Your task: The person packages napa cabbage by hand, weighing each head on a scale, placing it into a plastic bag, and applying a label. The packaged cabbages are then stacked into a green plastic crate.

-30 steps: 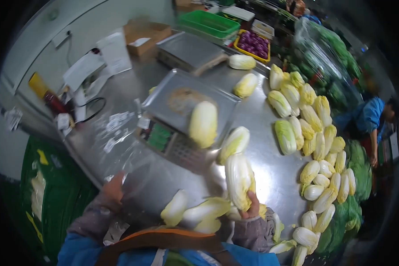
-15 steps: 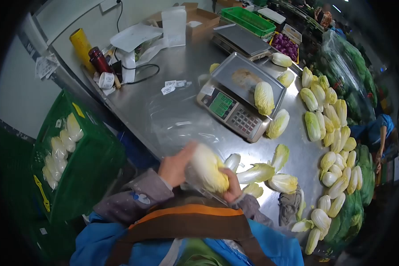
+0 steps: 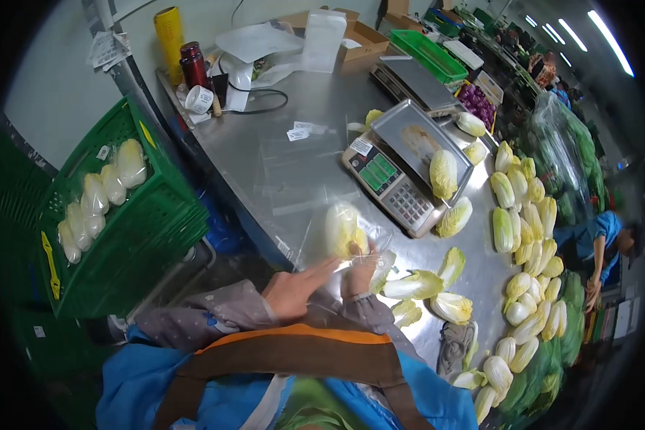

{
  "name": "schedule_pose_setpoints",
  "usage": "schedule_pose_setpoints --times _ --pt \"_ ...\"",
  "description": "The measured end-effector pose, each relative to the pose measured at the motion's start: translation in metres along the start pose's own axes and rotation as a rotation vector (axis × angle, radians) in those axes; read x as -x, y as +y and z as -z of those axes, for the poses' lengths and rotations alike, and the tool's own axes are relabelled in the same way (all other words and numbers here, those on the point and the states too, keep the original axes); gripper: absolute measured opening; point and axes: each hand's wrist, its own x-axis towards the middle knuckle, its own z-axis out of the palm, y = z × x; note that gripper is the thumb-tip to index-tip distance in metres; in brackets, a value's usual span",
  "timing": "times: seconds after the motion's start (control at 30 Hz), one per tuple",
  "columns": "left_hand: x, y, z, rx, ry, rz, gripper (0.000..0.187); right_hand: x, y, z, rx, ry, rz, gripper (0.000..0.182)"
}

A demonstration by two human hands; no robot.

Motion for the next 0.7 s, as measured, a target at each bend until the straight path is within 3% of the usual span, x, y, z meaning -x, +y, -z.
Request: schedule_pose_setpoints --times 0.07,0.1,0.23,0.33,0.4,0.47,0.5,0.6,0.63,0.67,0.7 --pt "0.000 0.002 -0.003 -0.060 -0.046 0.025 0.082 0.019 0.003 0.018 -1.065 -0.193 -0.894 0.044" --pt "-0.002 0.005 -0.004 -0.126 -0.075 0.053 0.082 0.035 0.018 0.018 -0.546 -0.217 -0.535 0.024" --pt "-0.008 0.015 -0.008 -0.245 -0.114 0.037 0.078 0.044 -0.021 0.022 -0.770 -0.077 -0.742 0.028" --pt "-0.012 0.019 -0.016 -0.293 -0.125 -0.061 0.074 0.025 0.012 0.025 0.003 0.097 -0.205 0.046" --pt "-0.016 0.022 -0.021 -0.302 -0.134 -0.121 0.072 0.021 -0.002 0.026 -0.100 0.075 -0.246 0.049" --pt "-0.021 0.024 -0.024 -0.340 -0.133 -0.143 0.069 0.021 -0.001 0.023 0.249 -0.027 -0.053 0.049" --pt "-0.023 0.023 -0.026 -0.343 -0.127 -0.138 0.069 0.019 -0.002 0.026 0.247 -0.035 -0.050 0.049" --pt "-0.028 0.021 -0.028 -0.235 -0.214 -0.074 0.069 0.010 -0.005 0.041 0.927 -0.435 0.269 0.076" --pt "-0.031 0.022 -0.028 -0.210 -0.232 -0.090 0.069 0.012 -0.001 0.041 1.002 -0.422 0.305 0.087" --pt "-0.033 0.023 -0.028 -0.184 -0.251 -0.110 0.068 0.007 -0.005 0.036 0.999 -0.429 0.313 0.087" --pt "-0.033 0.019 -0.033 -0.144 -0.209 -0.166 0.068 0.001 -0.011 0.033 0.919 -0.464 0.197 0.087"
